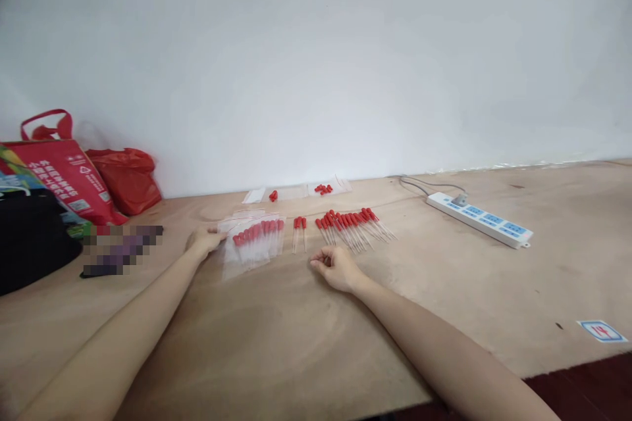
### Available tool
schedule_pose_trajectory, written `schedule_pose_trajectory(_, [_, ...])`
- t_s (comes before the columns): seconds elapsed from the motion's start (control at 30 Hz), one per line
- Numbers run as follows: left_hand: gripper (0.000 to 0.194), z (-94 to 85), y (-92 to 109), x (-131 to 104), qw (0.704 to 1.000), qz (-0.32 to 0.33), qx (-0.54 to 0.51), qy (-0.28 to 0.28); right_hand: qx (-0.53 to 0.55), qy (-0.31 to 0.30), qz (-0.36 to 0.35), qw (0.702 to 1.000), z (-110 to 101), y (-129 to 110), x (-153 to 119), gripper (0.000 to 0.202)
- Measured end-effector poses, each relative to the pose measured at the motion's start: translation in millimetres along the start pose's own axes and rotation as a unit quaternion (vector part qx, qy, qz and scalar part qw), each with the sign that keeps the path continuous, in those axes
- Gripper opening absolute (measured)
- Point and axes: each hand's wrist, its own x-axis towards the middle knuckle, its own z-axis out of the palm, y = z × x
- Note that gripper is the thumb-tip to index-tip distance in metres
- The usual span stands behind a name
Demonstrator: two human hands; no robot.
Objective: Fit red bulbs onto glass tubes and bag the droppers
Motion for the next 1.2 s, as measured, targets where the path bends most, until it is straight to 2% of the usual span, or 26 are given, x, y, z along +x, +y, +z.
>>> schedule_pose_trajectory(0.1, [0.022, -2.3, 0.2, -0.6, 1.0, 0.007, 0.011, 0.012, 0.002, -0.008, -0.004, 1.0, -0.2, 0.7, 0.2, 0.01])
schedule_pose_trajectory(0.23, [0.021, -14.1, 3.6, -6.0, 0.998, 0.045, 0.009, 0.046, -0.003, -0.009, -0.009, 1.0, 0.0, 2.2, 0.7, 0.01])
schedule_pose_trajectory(0.4, [0.029, -44.3, 16.9, -17.1, 0.986, 0.107, -0.029, 0.127, -0.032, 0.013, -0.016, 0.999, -0.1, 0.9, -0.1, 0.011])
schedule_pose_trajectory(0.47, [0.03, -58.3, 23.7, -23.9, 0.978, 0.144, -0.071, 0.13, -0.056, 0.043, -0.017, 0.997, -0.2, 0.6, 0.0, 0.011])
schedule_pose_trajectory(0.5, [0.031, -64.2, 26.6, -28.3, 0.972, 0.17, -0.13, 0.095, -0.069, 0.058, -0.017, 0.996, -0.2, 0.6, 0.6, 0.011])
schedule_pose_trajectory(0.57, [0.033, -70.8, 30.9, -40.4, 0.963, 0.203, -0.178, 0.021, -0.1, 0.081, -0.017, 0.992, 0.2, 0.3, 4.4, 0.013])
schedule_pose_trajectory(0.63, [0.035, -68.1, 32.9, -57.3, 0.938, 0.236, -0.218, -0.127, -0.142, 0.092, -0.022, 0.985, 1.3, -1.6, 12.6, 0.017])
schedule_pose_trajectory(0.67, [0.035, -63.1, 33.2, -67.3, 0.923, 0.25, -0.213, -0.203, -0.167, 0.093, -0.023, 0.981, 2.3, -3.3, 18.6, 0.019])
schedule_pose_trajectory(0.73, [0.033, -47.7, 33.3, -88.1, 0.886, 0.29, -0.175, -0.317, -0.22, 0.089, -0.005, 0.971, 5.3, -8.4, 33.7, 0.023])
schedule_pose_trajectory(0.8, [0.027, -30.2, 33.5, -107.5, 0.865, 0.364, -0.127, -0.321, -0.266, 0.083, 0.044, 0.959, 10.0, -14.4, 50.9, 0.027])
schedule_pose_trajectory(0.9, [0.028, -13.3, 33.3, -129.9, 0.859, 0.468, -0.074, -0.194, -0.284, 0.082, 0.085, 0.952, 19.2, -21.9, 74.0, 0.027])
schedule_pose_trajectory(0.97, [0.027, -12.4, 30.6, -141.1, 0.854, 0.496, -0.067, -0.144, -0.289, 0.078, 0.105, 0.948, 25.4, -25.1, 84.6, 0.028])
schedule_pose_trajectory(1.0, [0.027, -14.6, 27.9, -146.0, 0.845, 0.509, -0.063, -0.154, -0.292, 0.075, 0.116, 0.946, 28.1, -26.4, 88.3, 0.028])
schedule_pose_trajectory(1.1, [0.031, -24.5, 14.7, -159.3, 0.79, 0.558, -0.034, -0.252, -0.302, 0.07, 0.143, 0.94, 33.8, -30.4, 94.0, 0.03])
schedule_pose_trajectory(1.2, [0.041, -29.9, 1.1, -168.4, 0.77, 0.557, 0.001, -0.31, -0.313, 0.071, 0.148, 0.935, 33.4, -33.6, 93.3, 0.034])
